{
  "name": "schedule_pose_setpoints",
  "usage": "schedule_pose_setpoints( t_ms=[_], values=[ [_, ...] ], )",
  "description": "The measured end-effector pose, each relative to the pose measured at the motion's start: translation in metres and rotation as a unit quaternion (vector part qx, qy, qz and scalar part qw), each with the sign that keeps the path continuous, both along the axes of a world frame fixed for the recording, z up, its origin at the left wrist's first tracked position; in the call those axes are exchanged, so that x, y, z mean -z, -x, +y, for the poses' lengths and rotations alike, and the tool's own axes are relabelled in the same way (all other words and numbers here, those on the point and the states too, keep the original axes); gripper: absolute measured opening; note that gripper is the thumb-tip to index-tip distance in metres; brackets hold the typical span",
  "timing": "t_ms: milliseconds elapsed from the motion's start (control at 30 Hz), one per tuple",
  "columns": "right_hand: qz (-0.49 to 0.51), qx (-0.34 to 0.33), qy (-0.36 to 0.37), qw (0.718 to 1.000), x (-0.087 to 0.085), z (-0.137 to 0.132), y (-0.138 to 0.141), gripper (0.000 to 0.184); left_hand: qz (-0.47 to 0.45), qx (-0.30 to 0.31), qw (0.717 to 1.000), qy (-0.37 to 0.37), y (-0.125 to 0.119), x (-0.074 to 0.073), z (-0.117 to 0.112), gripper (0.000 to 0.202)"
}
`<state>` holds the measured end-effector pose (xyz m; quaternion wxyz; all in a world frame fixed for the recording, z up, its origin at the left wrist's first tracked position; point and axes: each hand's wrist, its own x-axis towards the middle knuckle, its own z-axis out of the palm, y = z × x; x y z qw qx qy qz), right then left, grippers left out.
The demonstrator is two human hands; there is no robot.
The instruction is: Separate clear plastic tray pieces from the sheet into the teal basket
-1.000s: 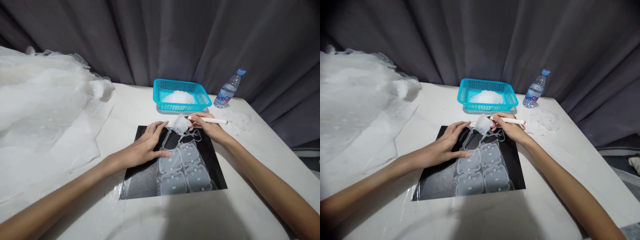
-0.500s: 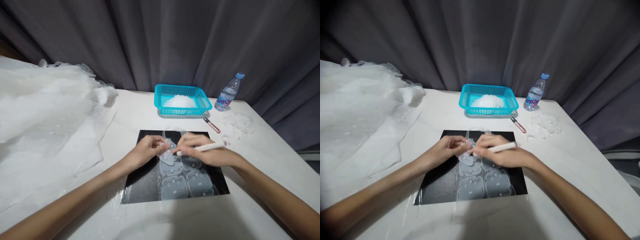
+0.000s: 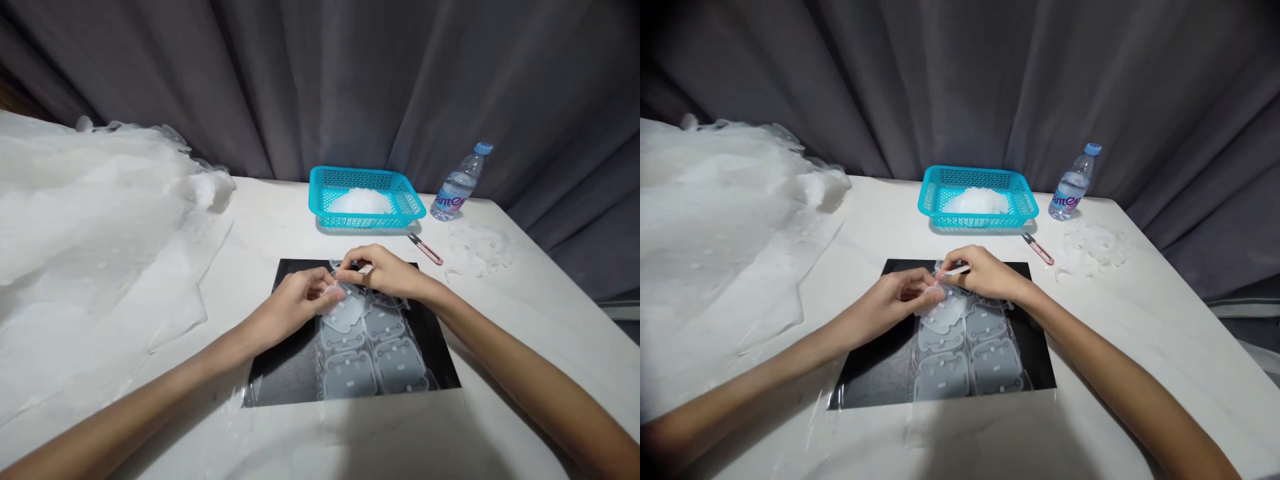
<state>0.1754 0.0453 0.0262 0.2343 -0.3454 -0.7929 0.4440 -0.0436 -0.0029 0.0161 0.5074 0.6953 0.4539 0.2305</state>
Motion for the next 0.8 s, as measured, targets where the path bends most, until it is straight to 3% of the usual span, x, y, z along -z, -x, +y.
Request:
schedule_pose_setpoints(
  t_ms=[100, 167, 200, 267, 333, 367, 400, 433, 467, 533, 600, 667, 800],
  values=[
    [-0.012, 0.01, 0.006, 1.0, -0.002, 0.0, -0.002, 0.013, 0.048, 0.006, 0.996, -0.073, -0.003, -0.003, -0.002, 0.038],
    [-0.036, 0.018, 0.007, 0.999, -0.001, 0.002, -0.001, 0.009, 0.097, 0.029, 0.979, -0.177, -0.005, -0.005, -0.007, 0.033],
    [-0.056, 0.028, 0.001, 0.998, 0.0, 0.002, 0.0, 0.008, 0.127, 0.052, 0.957, -0.256, -0.006, -0.006, -0.01, 0.029],
    [-0.114, 0.07, -0.031, 0.991, 0.004, 0.003, 0.002, 0.008, 0.17, 0.107, 0.866, -0.458, -0.01, -0.008, -0.019, 0.023],
    [-0.173, 0.121, -0.08, 0.974, 0.009, 0.003, 0.005, 0.006, 0.17, 0.155, 0.741, -0.631, -0.012, -0.011, -0.027, 0.022],
    [-0.193, 0.135, -0.106, 0.966, 0.011, 0.003, 0.006, 0.005, 0.155, 0.169, 0.695, -0.681, -0.012, -0.012, -0.03, 0.02],
    [-0.206, 0.138, -0.129, 0.96, 0.012, 0.003, 0.006, 0.004, 0.137, 0.173, 0.678, -0.702, -0.012, -0.013, -0.032, 0.018],
    [-0.214, 0.132, -0.15, 0.956, 0.013, 0.003, 0.006, 0.005, 0.119, 0.161, 0.691, -0.695, -0.01, -0.014, -0.032, 0.015],
    [-0.217, 0.124, -0.166, 0.954, 0.014, 0.004, 0.005, 0.006, 0.105, 0.137, 0.731, -0.66, -0.008, -0.013, -0.031, 0.013],
    [-0.204, 0.111, -0.163, 0.959, 0.011, 0.005, 0.002, 0.008, 0.099, 0.063, 0.848, -0.517, -0.002, -0.011, -0.024, 0.007],
    [-0.156, 0.099, -0.099, 0.978, 0.005, 0.006, -0.005, 0.011, 0.098, -0.004, 0.937, -0.336, 0.003, -0.006, -0.014, 0.012],
    [-0.1, 0.087, -0.014, 0.991, -0.003, 0.005, -0.014, 0.017, 0.07, -0.044, 0.975, -0.208, 0.007, 0.0, -0.003, 0.023],
    [-0.084, 0.049, 0.055, 0.994, -0.015, 0.0, -0.027, 0.028, -0.014, -0.09, 0.99, -0.104, 0.007, 0.009, 0.011, 0.029]
  ],
)
